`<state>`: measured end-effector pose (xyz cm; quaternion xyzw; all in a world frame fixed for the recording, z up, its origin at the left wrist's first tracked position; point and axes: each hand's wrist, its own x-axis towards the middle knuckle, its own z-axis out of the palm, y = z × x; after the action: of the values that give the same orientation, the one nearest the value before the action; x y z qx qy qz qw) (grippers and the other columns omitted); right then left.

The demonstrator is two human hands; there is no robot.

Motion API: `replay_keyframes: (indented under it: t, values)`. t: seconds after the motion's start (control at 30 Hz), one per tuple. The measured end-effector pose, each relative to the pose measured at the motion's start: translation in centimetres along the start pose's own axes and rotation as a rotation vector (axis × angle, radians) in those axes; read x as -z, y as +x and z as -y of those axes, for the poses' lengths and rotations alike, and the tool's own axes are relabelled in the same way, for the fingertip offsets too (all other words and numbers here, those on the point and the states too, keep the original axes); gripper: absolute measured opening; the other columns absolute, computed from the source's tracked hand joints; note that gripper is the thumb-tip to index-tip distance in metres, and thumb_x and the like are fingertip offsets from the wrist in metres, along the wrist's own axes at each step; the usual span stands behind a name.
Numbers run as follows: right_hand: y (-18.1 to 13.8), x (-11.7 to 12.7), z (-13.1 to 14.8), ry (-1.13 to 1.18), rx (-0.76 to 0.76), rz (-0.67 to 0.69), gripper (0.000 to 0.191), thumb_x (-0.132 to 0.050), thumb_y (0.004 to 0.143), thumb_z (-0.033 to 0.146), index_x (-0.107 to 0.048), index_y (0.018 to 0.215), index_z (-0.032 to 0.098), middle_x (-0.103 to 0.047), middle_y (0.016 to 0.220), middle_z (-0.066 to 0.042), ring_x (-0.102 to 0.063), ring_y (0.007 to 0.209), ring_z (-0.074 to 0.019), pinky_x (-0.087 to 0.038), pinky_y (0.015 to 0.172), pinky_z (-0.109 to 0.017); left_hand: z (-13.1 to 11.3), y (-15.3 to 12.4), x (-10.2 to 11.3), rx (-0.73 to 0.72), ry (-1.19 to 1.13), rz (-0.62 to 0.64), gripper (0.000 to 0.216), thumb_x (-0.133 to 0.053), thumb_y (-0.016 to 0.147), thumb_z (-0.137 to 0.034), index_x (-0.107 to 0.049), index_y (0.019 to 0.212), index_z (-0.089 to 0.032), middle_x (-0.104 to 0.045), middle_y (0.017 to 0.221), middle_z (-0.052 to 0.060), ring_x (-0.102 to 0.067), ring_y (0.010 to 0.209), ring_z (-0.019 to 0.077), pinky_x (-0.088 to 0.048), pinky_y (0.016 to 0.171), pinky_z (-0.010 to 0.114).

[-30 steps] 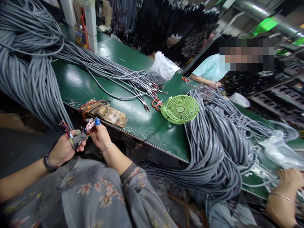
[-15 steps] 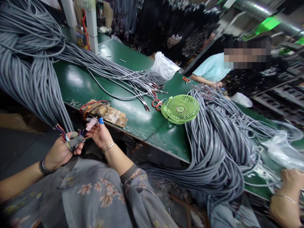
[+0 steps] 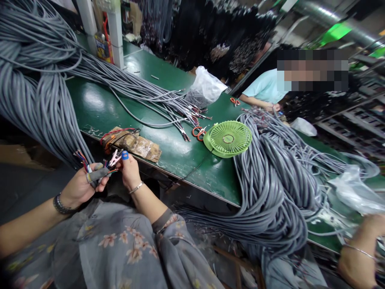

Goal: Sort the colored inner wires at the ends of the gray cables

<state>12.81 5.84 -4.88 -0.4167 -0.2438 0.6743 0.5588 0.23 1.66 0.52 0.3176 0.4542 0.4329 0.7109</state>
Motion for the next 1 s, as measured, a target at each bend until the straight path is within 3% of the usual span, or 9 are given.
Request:
replay_keyframes:
  t: [0.1,0.17,0.5,0.8,1.0]
  values:
    - [0.1,-0.3,0.7,0.114,-0.248,0.174,0.053,-0.059,0.089,0.071,-0.068,0.083,0.019,-0.067,0.067,-0.001,-0.058,0.057,-0.0151,-0.052,0.058,-0.028,0.3,0.3,0.1,0.011,0.010,0.013,0.037,-0.092,0.050,-0.039,-0.061,0.056,-0.018,-0.060,0.045,-0.003,-0.048,0.034,0.0075,-0.037,0.034,0.018]
    - [0.1,-0.4,1.0,0.173,-0.318,0.225,0.052,-0.058,0.091,0.070,-0.070,0.089,0.019,-0.070,0.074,-0.003,-0.062,0.062,-0.0158,-0.055,0.061,-0.029,0.4,0.3,0.3,0.005,0.021,0.021,0.036,-0.090,0.052,-0.039,-0.062,0.057,-0.019,-0.059,0.045,-0.003,-0.048,0.035,0.0077,-0.037,0.034,0.019]
    - [0.3,-1.4,0.8,0.250,-0.272,0.049,0.046,-0.068,0.090,0.061,-0.068,0.078,0.017,-0.065,0.062,0.000,-0.057,0.055,-0.0103,-0.051,0.055,-0.020,0.7,0.1,0.6,0.007,0.038,0.021,0.036,-0.090,0.052,-0.039,-0.060,0.058,-0.019,-0.058,0.045,-0.003,-0.046,0.035,0.0072,-0.036,0.034,0.018]
    - [-0.3,-0.8,1.1,0.227,-0.300,0.126,0.058,-0.047,0.095,0.072,-0.067,0.084,0.019,-0.070,0.074,-0.003,-0.062,0.061,-0.0145,-0.052,0.059,-0.026,0.7,-0.5,0.3,-0.041,0.044,-0.034,0.041,-0.091,0.051,-0.042,-0.057,0.056,-0.019,-0.058,0.044,-0.003,-0.046,0.034,0.0067,-0.035,0.034,0.018]
    - [-0.7,-0.6,1.6,0.214,-0.281,0.124,0.026,-0.065,0.095,0.042,-0.069,0.085,0.018,-0.072,0.075,-0.002,-0.061,0.062,-0.0125,-0.051,0.058,-0.023,1.0,-1.4,0.3,-0.108,0.075,-0.080,0.036,-0.087,0.058,-0.040,-0.058,0.058,-0.019,-0.060,0.048,-0.003,-0.052,0.038,0.0085,-0.039,0.038,0.019]
